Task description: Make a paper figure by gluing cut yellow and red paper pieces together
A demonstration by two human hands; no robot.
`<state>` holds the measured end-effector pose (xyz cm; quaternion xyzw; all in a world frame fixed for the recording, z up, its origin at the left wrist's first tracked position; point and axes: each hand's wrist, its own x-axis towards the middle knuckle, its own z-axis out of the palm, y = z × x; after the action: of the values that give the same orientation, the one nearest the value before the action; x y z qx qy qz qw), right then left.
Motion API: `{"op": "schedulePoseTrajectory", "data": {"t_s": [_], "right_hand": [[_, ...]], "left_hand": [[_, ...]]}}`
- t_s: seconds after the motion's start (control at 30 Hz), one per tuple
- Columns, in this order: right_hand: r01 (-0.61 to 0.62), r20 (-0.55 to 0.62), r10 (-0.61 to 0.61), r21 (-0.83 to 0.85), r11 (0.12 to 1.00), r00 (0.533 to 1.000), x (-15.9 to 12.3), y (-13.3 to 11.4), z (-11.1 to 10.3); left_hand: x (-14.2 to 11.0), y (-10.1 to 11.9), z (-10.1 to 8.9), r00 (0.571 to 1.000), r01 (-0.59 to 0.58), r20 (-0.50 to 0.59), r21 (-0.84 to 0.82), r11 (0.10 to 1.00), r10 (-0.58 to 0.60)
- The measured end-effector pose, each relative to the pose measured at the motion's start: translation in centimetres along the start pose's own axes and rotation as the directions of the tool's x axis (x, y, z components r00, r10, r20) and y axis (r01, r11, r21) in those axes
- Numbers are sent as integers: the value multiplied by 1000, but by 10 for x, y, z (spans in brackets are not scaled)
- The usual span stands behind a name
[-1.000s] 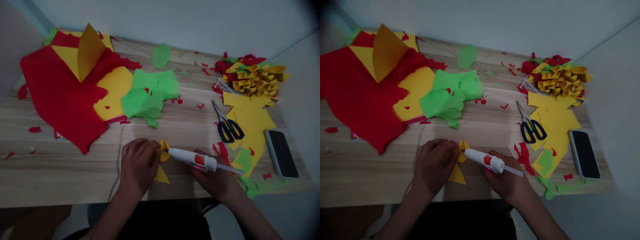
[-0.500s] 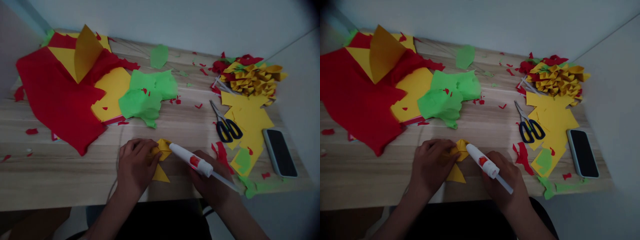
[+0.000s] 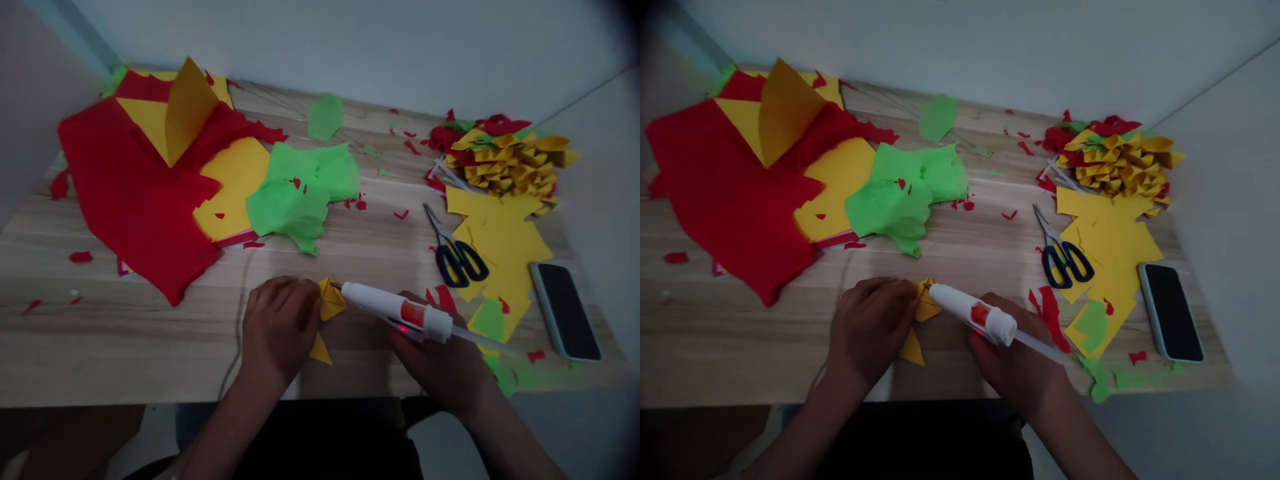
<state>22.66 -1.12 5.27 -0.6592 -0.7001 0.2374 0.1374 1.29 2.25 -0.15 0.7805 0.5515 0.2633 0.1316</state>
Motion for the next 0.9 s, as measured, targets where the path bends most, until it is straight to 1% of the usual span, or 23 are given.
{"op": "schedulePoseTrajectory", "data": {"t_s": [0.1,0.27,0.33,0.47,0.57,0.77,0.9], "right_hand": [[76,56,-75,-5,997,996,7,-3,-6],[139,109,-126,-126,982,986,18,-6,-12],[154,118,-137,-143,978,984,20,-5,-12],[160,133,-142,-131,978,981,21,-6,-12],[169,140,-152,-118,979,978,21,-6,-17],[138,37,-135,-96,986,990,25,7,-33],[132,116,-121,-95,987,986,32,8,-32]], "left_hand": [[-1,-1,1,1000,1,-20,1,1000,-1],[-2,-2,1,999,-18,-30,-15,1000,18],[-2,-2,1,1000,-13,-28,-18,1000,12],[-2,-1,1,1000,-7,-24,-24,1000,6],[-2,-1,0,1000,-4,-22,-30,1000,3],[-2,-2,-1,1000,9,-13,-46,999,-9],[-2,-2,-2,1000,24,-7,-40,999,-24]]}}
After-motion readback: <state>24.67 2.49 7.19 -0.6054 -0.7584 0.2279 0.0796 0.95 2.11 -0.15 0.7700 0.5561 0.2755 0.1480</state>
